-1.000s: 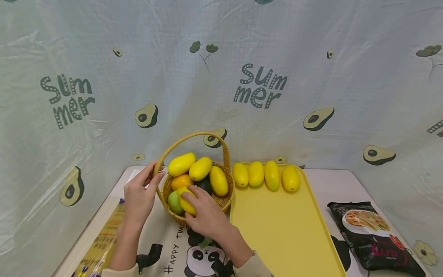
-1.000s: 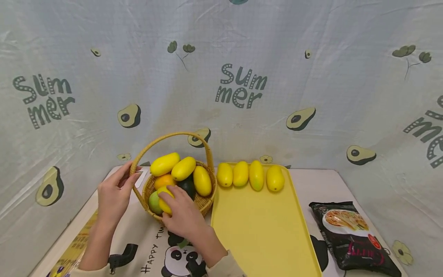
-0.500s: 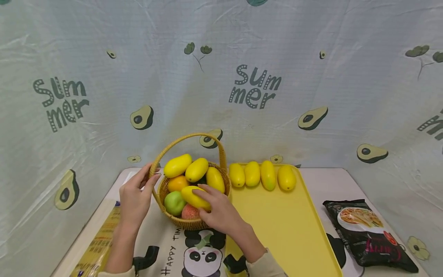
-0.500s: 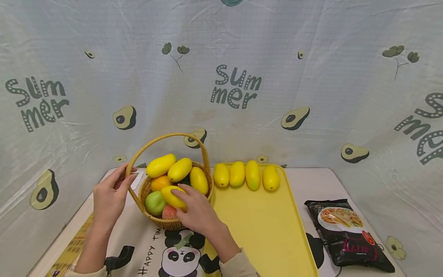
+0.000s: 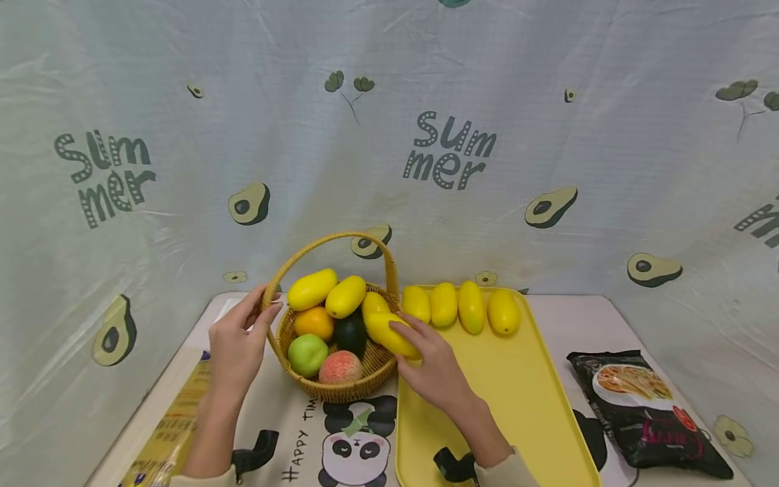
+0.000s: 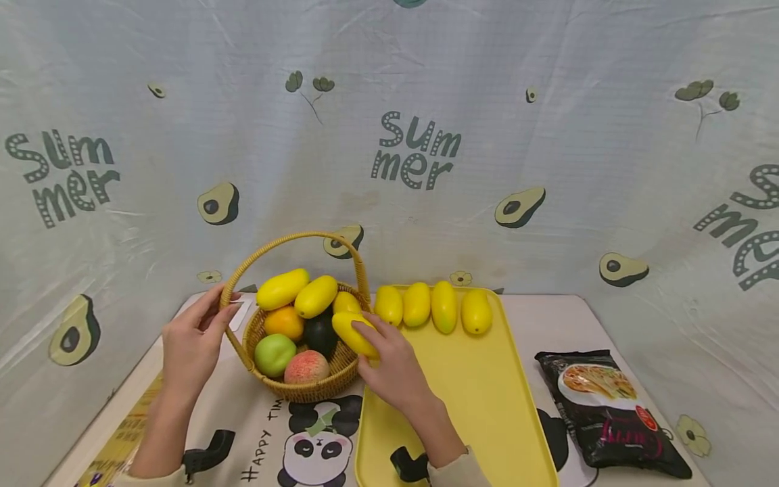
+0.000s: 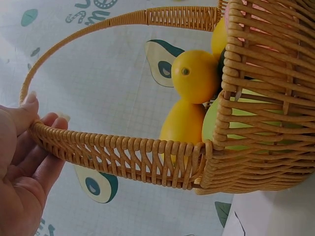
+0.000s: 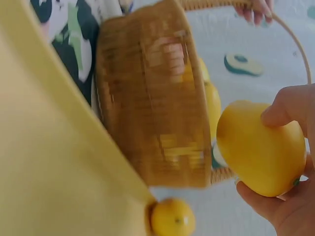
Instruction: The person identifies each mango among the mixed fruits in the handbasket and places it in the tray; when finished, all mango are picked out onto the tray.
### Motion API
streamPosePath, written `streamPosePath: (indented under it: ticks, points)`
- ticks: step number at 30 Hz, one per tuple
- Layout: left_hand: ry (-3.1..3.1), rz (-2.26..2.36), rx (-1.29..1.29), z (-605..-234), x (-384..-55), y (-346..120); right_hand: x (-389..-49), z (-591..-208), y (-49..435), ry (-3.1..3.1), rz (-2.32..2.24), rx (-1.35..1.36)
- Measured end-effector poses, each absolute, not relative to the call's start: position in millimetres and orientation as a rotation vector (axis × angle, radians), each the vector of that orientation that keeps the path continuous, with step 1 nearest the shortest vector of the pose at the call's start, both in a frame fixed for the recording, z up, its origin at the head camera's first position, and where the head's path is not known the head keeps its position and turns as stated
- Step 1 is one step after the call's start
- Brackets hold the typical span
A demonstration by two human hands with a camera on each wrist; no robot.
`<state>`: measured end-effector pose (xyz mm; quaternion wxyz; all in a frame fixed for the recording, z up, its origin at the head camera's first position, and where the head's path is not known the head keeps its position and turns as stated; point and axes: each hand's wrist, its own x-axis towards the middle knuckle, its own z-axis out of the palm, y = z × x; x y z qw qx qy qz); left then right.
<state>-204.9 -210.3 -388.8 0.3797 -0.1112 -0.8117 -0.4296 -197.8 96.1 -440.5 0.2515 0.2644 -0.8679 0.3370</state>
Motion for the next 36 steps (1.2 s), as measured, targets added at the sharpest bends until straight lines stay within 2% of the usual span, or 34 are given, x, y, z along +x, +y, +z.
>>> streamPosePath:
  ticks: [8, 16, 22, 36]
  points:
    - [-2.085, -1.091, -0.268, -388, -204, -211, -198, -443, 125, -2.393, 0.814, 0.537]
    - [-2.079, -1.097, -0.277, -388, -204, -211, -200, -461, 130, -2.624, 0.681, 0.369]
    - [-2.075, -1.094, -0.280, -389, -205, -211, -197, -468, 125, -2.744, 0.595, 0.358]
    - [-2.071, -1.100, -0.285, -389, -205, -212, -194, -462, 114, -2.898, 0.833, 0.375]
